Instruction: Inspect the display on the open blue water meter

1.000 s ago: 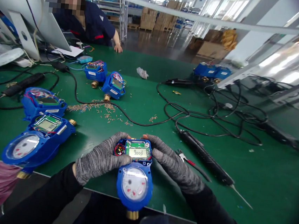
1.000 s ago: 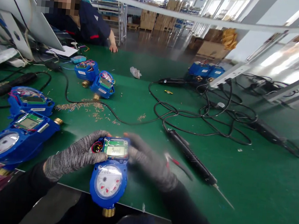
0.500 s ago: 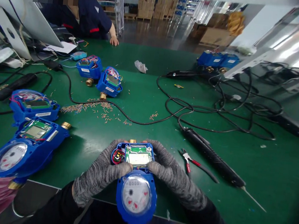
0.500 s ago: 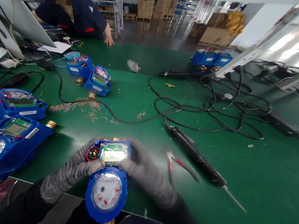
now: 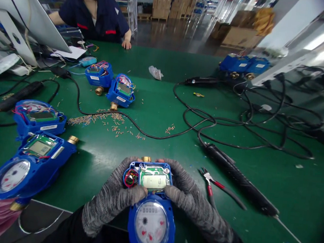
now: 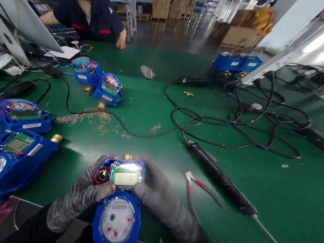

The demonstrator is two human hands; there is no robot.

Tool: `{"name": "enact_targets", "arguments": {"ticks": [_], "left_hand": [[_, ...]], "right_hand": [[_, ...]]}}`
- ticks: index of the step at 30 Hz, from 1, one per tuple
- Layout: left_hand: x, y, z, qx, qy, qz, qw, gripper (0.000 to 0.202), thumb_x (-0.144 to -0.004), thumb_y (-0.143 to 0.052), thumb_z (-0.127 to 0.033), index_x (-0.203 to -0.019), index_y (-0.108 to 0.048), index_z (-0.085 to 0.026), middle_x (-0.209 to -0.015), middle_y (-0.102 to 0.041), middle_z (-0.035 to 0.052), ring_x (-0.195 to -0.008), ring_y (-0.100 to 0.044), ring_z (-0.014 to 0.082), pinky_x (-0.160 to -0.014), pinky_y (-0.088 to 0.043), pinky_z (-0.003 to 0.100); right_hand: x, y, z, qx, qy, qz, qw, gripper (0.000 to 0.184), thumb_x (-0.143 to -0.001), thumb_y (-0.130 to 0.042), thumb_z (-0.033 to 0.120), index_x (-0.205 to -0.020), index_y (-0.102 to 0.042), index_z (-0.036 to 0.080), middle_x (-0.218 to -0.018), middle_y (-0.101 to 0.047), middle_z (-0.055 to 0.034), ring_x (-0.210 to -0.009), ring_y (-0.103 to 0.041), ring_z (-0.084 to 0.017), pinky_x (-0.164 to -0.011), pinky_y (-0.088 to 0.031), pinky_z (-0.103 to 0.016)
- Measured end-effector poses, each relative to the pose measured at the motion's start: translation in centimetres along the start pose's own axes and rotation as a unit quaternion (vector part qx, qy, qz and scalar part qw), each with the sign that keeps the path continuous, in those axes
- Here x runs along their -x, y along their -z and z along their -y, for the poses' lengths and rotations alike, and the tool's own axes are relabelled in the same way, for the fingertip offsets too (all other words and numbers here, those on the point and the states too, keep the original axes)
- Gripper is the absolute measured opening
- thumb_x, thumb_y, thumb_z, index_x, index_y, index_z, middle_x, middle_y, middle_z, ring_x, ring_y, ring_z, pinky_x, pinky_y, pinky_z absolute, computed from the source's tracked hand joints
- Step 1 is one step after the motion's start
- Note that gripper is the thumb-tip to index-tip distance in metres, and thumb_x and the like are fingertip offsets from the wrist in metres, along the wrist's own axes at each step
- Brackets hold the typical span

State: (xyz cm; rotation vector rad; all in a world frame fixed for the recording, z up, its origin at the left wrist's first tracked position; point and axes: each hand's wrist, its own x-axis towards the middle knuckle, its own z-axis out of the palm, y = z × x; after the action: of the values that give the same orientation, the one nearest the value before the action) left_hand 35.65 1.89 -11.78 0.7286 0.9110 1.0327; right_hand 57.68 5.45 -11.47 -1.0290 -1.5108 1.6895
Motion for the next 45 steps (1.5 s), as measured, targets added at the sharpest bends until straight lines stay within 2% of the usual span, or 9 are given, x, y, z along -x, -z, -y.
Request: {"name": "enact_targets", "arguments": {"ticks": [6, 13, 17, 23, 27, 32, 36, 40, 45], "left_hand": [[0.2, 0.0, 0.2, 0.032, -0.007, 0.001, 0.999, 0.058, -0.073, -0.088, -0.027, -0.122, -0.056, -0.025, -0.129, -0.068, 0.0079, -0.115, -0.068, 0.0294, -0.093, -0.057, 0.039], [0.6, 0.4, -0.5, 0.044, 0.002, 0.04, 0.998, 0.057, -0.079, -0.084, -0.026, -0.129, -0.057, -0.023, -0.133, -0.067, 0.0111, -0.119, -0.066, 0.0298, -0.102, -0.052, 0.043], [1.1, 1.4, 0.1, 0.034, -0.028, 0.07, 0.997, 0.077, -0.075, -0.087, -0.028, -0.141, -0.048, -0.03, -0.146, -0.057, 0.011, -0.13, -0.058, 0.0339, -0.111, -0.046, 0.05], [1.9, 2.5, -0.4, -0.196, -0.148, -0.022, 0.969, 0.077, -0.08, -0.083, -0.029, -0.147, -0.045, -0.036, -0.158, -0.044, 0.0036, -0.151, -0.033, 0.0311, -0.128, -0.019, 0.051], [1.9, 1.5, -1.6, -0.228, -0.207, -0.089, 0.947, 0.062, -0.081, -0.081, -0.032, -0.137, -0.054, -0.031, -0.146, -0.057, 0.0057, -0.14, -0.048, 0.0305, -0.123, -0.031, 0.051], [2.4, 0.4, -1.5, -0.301, -0.262, -0.139, 0.907, 0.053, -0.079, -0.082, -0.028, -0.127, -0.06, -0.026, -0.134, -0.064, 0.0057, -0.132, -0.055, 0.0282, -0.12, -0.035, 0.048], [2.7, 0.3, -0.6, -0.286, -0.281, -0.196, 0.895, 0.027, -0.079, -0.079, -0.023, -0.103, -0.066, -0.022, -0.121, -0.069, 0.0062, -0.12, -0.061, 0.0256, -0.116, -0.038, 0.048], [2.4, 0.6, 0.1, -0.205, -0.268, -0.169, 0.926, 0.022, -0.077, -0.079, -0.023, -0.096, -0.07, -0.02, -0.124, -0.069, 0.0072, -0.124, -0.059, 0.0263, -0.117, -0.038, 0.048], [2.2, 0.6, 0.8, -0.185, -0.299, -0.18, 0.919, 0.018, -0.074, -0.079, -0.018, -0.088, -0.068, -0.019, -0.117, -0.071, 0.0072, -0.125, -0.059, 0.0254, -0.117, -0.037, 0.048]], "right_hand": [[-0.5, 1.1, 0.3, 0.126, 0.045, 0.03, 0.991, 0.06, -0.089, -0.07, 0.055, -0.141, -0.05, 0.033, -0.138, -0.062, -0.0111, -0.124, -0.062, -0.033, -0.104, -0.052, -0.055], [-0.8, 1.7, 0.8, 0.295, 0.148, 0.014, 0.944, 0.071, -0.08, -0.082, 0.049, -0.142, -0.051, 0.034, -0.142, -0.059, -0.0103, -0.129, -0.058, -0.035, -0.107, -0.052, -0.054], [-1.3, 1.5, 1.3, 0.305, 0.209, 0.004, 0.929, 0.064, -0.079, -0.081, 0.052, -0.135, -0.056, 0.034, -0.138, -0.06, -0.0106, -0.127, -0.058, -0.036, -0.107, -0.049, -0.057], [-2.1, -0.6, 3.8, 0.21, 0.086, -0.073, 0.971, 0.06, -0.074, -0.075, 0.07, -0.111, -0.063, 0.025, -0.101, -0.071, -0.0088, -0.091, -0.069, -0.033, -0.078, -0.058, -0.05], [-2.4, -2.7, 5.0, 0.172, 0.033, -0.11, 0.978, 0.063, -0.064, -0.079, 0.075, -0.097, -0.067, 0.023, -0.092, -0.071, -0.0062, -0.083, -0.067, -0.03, -0.072, -0.056, -0.045], [-1.9, -3.9, 5.7, 0.187, 0.051, -0.169, 0.966, 0.055, -0.062, -0.082, 0.066, -0.088, -0.066, 0.021, -0.086, -0.069, -0.0048, -0.081, -0.064, -0.027, -0.075, -0.054, -0.044], [-1.9, -3.9, 6.5, 0.265, 0.062, -0.197, 0.942, 0.046, -0.062, -0.083, 0.06, -0.08, -0.065, 0.022, -0.076, -0.066, -0.0022, -0.072, -0.059, -0.023, -0.066, -0.049, -0.038], [-2.5, -3.9, 7.4, 0.334, 0.043, -0.181, 0.924, 0.044, -0.067, -0.079, 0.063, -0.067, -0.067, 0.02, -0.062, -0.059, -0.0004, -0.061, -0.052, -0.017, -0.056, -0.041, -0.032], [-2.3, -4.1, 7.7, 0.303, 0.053, -0.13, 0.943, 0.04, -0.077, -0.075, 0.056, -0.071, -0.073, 0.016, -0.064, -0.061, -0.0006, -0.064, -0.055, -0.016, -0.066, -0.049, -0.033]]}}
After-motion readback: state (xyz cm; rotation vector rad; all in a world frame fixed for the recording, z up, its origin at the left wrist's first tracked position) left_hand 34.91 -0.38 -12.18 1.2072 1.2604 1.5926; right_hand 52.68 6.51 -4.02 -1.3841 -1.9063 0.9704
